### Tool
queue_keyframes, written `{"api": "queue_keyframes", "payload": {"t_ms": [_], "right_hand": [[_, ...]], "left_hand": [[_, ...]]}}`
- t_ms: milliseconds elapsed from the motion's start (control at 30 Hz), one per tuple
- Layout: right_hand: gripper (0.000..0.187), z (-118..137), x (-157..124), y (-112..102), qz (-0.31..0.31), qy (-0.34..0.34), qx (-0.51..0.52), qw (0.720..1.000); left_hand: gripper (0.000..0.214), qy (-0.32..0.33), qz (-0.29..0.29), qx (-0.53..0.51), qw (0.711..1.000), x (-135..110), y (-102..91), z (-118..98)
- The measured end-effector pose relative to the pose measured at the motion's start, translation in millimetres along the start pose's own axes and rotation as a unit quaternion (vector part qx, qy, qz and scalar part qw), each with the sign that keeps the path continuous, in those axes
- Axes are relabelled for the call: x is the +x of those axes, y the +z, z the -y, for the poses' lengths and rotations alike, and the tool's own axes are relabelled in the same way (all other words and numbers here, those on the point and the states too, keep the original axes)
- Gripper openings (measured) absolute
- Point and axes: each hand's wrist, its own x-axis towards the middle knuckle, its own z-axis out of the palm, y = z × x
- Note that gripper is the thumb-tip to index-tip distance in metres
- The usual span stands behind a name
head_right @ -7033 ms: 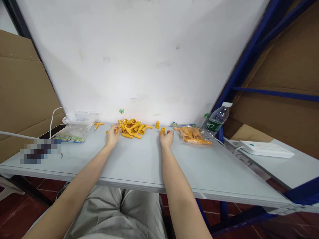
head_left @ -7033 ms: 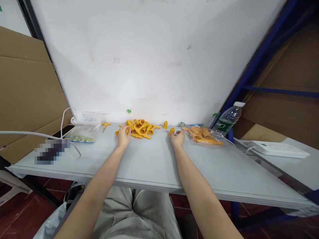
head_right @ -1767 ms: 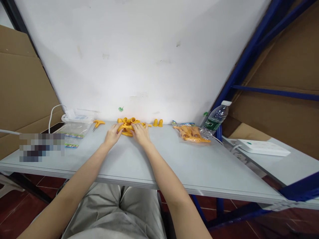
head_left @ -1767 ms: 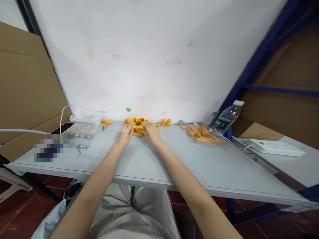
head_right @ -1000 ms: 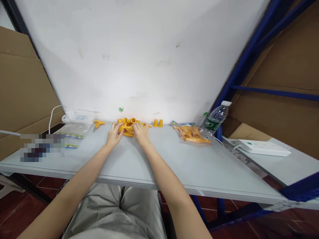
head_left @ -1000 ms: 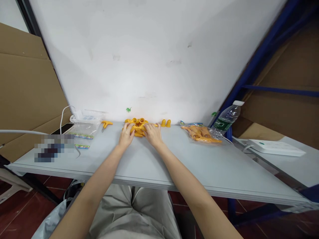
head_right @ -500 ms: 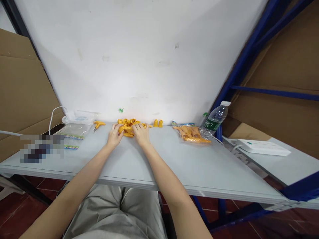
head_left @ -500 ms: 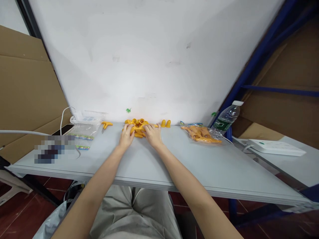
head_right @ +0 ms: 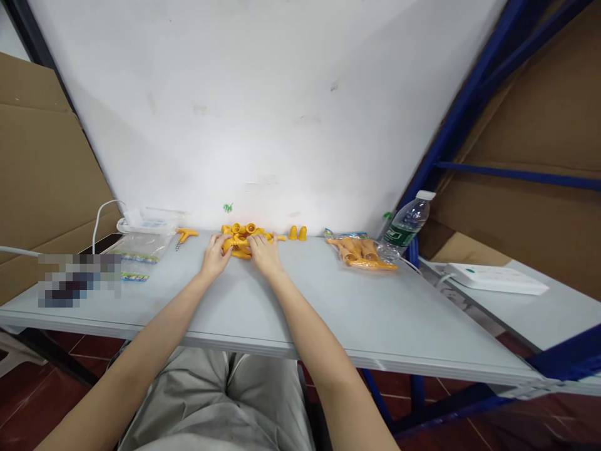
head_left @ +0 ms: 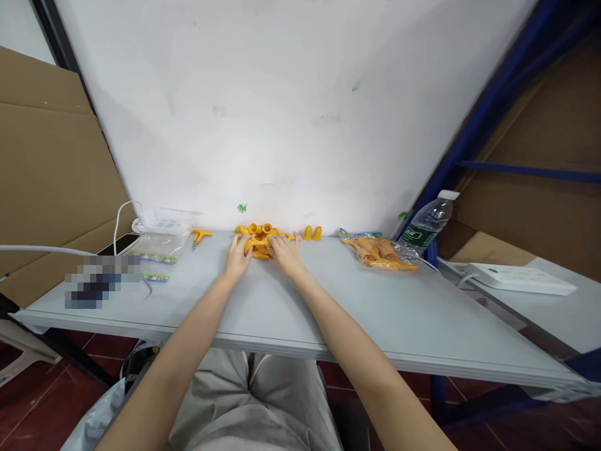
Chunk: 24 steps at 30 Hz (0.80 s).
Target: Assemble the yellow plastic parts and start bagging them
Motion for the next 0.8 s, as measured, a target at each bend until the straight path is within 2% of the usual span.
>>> {"api": "queue_keyframes", "payload": {"t_ms": [167,300,533,800], "right_hand": [[0.025,-0.7,0.4,-1.4,-0.008,0.010,-0.020,1.000],[0.026,-1.6,-0.4,-3.7,-0.035,0.015,-0.025,0.999],[0.034,-2.6,-1.8,-0.5,-0.020,-0.009,0.014,1.000],[0.029,-6.5,-2.3,-2.1,-0.048,0.009,0.008,0.999]], "left_hand": [[0.033,-0.016,0.014,-0.017,1.000,-0.7,0.1,-4.6],[0.035,-0.029,0.003,-0.037,0.999,-0.7,0.5,-6.9],[0.034,-0.040,-0.009,-0.016,0.999,-0.1,-2.1,-2.8],[0.034,-0.064,-0.019,-0.002,0.998,0.4,-3.1,-3.9]]}}
